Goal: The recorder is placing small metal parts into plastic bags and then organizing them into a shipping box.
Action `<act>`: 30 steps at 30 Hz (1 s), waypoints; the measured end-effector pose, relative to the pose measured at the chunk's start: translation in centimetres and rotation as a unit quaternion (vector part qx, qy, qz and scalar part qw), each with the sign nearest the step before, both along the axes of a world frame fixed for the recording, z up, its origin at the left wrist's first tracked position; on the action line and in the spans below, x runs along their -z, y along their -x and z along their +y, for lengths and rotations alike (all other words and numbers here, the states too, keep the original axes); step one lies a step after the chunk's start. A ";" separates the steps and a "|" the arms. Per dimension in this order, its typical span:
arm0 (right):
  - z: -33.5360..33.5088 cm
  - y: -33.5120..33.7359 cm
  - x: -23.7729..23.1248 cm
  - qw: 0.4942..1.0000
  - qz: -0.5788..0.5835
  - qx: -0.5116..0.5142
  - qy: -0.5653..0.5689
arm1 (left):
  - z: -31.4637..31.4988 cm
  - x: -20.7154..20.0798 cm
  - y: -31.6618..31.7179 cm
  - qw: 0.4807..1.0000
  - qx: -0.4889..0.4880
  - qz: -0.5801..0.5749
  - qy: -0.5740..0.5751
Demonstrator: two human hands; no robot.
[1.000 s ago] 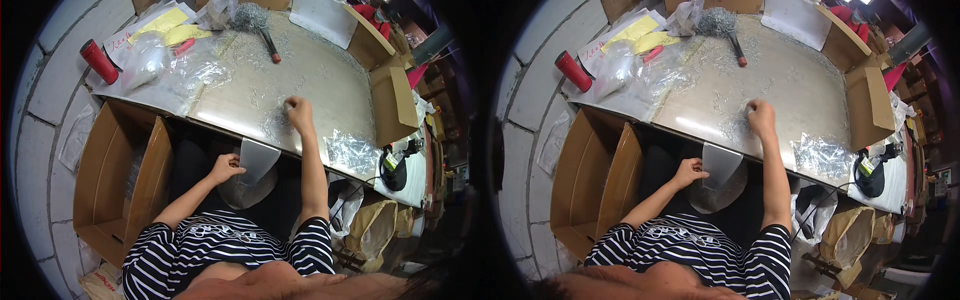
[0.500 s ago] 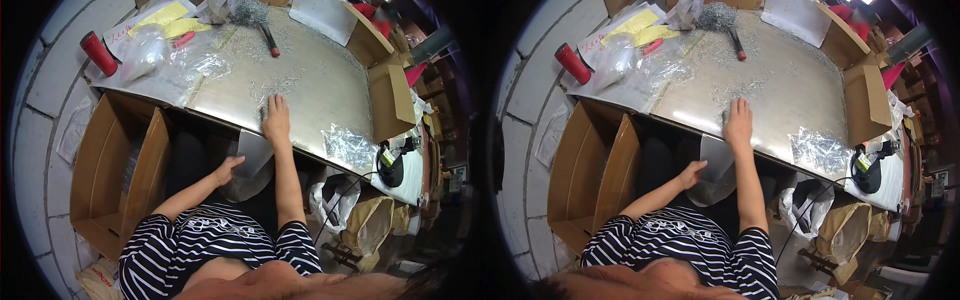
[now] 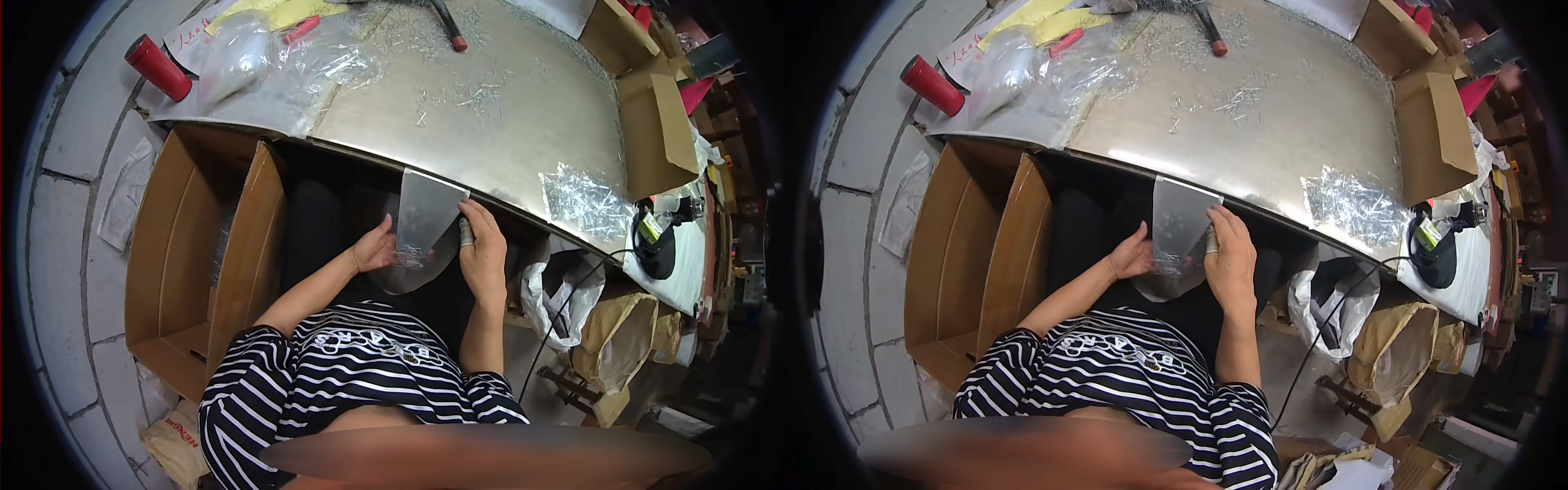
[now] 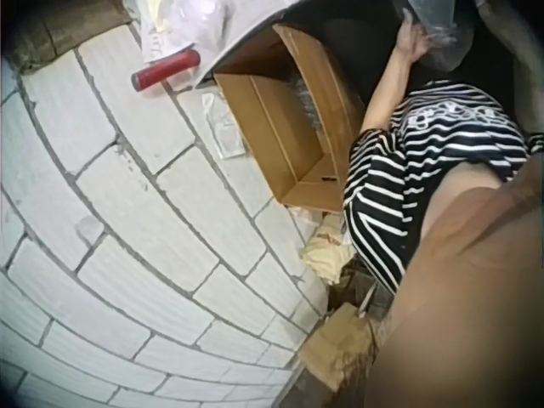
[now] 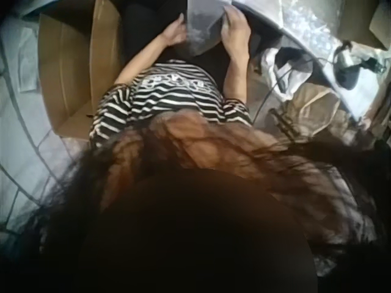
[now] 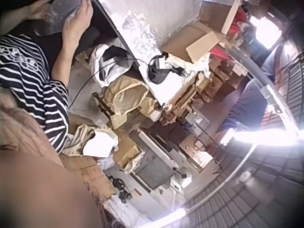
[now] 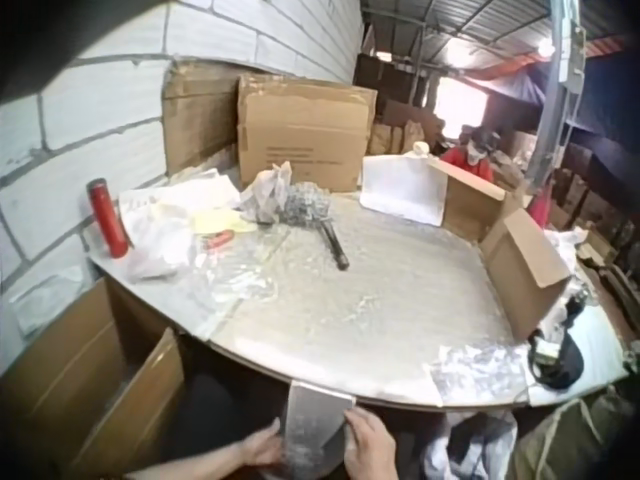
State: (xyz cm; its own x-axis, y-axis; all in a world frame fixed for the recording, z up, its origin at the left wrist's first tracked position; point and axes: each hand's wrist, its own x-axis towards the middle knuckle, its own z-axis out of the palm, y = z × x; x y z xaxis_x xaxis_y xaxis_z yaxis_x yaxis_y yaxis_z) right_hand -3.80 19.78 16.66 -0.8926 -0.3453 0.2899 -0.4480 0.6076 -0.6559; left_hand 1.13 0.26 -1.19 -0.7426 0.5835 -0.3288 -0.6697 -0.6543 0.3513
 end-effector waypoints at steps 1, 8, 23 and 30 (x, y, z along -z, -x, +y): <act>0.3 -0.4 0.3 1.000 -0.004 0.001 0.000 | 0.7 -1.9 -0.3 0.999 -0.014 0.028 -0.042; 0.5 -2.9 3.1 0.990 -0.106 -0.068 0.056 | -0.6 -0.5 -1.6 0.984 0.014 0.145 0.105; 0.3 -2.2 6.1 0.975 -0.191 -0.103 0.036 | 0.0 -1.7 -2.1 0.961 0.071 0.068 0.260; -0.4 -0.5 6.8 0.972 -0.185 -0.053 0.132 | -0.1 -9.2 -0.4 0.959 -0.073 0.202 0.185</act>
